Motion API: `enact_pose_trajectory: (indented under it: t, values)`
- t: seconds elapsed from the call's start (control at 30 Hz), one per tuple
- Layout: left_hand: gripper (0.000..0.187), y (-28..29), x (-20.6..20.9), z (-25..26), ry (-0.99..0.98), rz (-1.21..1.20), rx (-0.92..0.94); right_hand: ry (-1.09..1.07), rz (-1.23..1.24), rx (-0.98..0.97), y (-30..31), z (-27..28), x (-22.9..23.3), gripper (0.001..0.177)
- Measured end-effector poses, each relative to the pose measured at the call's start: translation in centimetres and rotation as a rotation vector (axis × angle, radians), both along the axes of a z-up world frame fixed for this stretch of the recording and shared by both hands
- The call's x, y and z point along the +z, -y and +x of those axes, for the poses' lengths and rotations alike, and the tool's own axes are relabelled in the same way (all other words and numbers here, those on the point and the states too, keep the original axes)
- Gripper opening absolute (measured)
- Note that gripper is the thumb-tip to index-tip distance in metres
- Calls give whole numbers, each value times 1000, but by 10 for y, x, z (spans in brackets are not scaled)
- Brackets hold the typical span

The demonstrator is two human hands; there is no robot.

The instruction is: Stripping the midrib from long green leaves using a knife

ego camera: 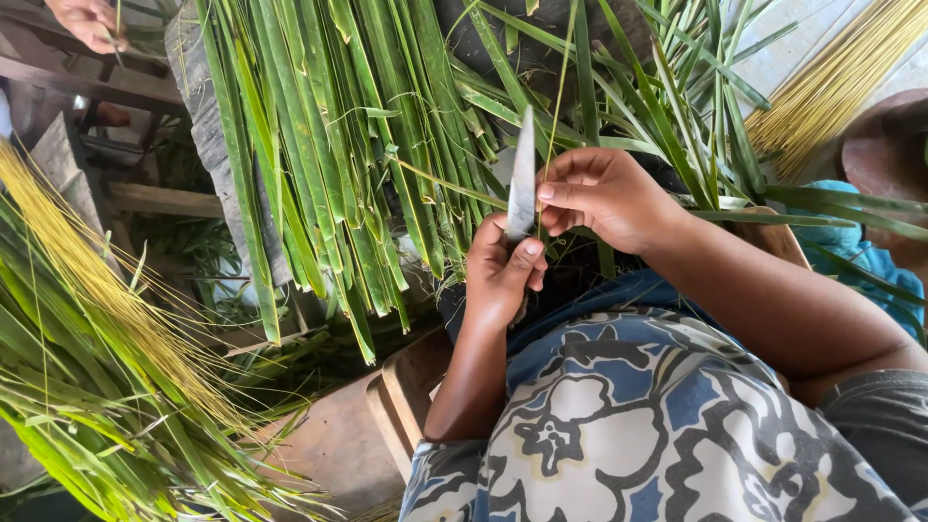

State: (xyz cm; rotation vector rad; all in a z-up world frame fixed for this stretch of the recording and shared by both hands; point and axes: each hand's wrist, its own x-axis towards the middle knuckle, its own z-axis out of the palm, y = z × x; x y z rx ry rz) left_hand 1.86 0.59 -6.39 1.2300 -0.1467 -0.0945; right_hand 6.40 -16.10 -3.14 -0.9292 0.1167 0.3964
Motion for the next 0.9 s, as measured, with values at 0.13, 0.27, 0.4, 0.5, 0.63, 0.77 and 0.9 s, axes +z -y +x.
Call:
enact_pose_trajectory:
  t: [0.13, 0.27, 0.4, 0.5, 0.63, 0.77, 0.9]
  values:
    - [15, 5, 20, -4, 45, 120, 9, -8, 28, 1, -1, 1, -5, 14]
    - [13, 6, 20, -6, 43, 128, -6, -13, 45, -7, -1, 0, 7, 14]
    - [16, 6, 28, -8, 11, 91, -68, 6, 29, -36, -1, 2, 15, 14]
    - [14, 5, 26, -10, -16, 82, -124, -2, 2, -72, 4, 6, 13, 14]
    - [13, 7, 28, -16, -40, 87, -187, 9, 69, -136, 27, 18, 19, 17]
    - [16, 14, 47, -17, -199, 267, -313, 124, 1, -135, 65, 28, 35, 17]
    - [28, 18, 42, -12, -243, 293, -378, 210, -421, -263, 108, 39, 36, 29]
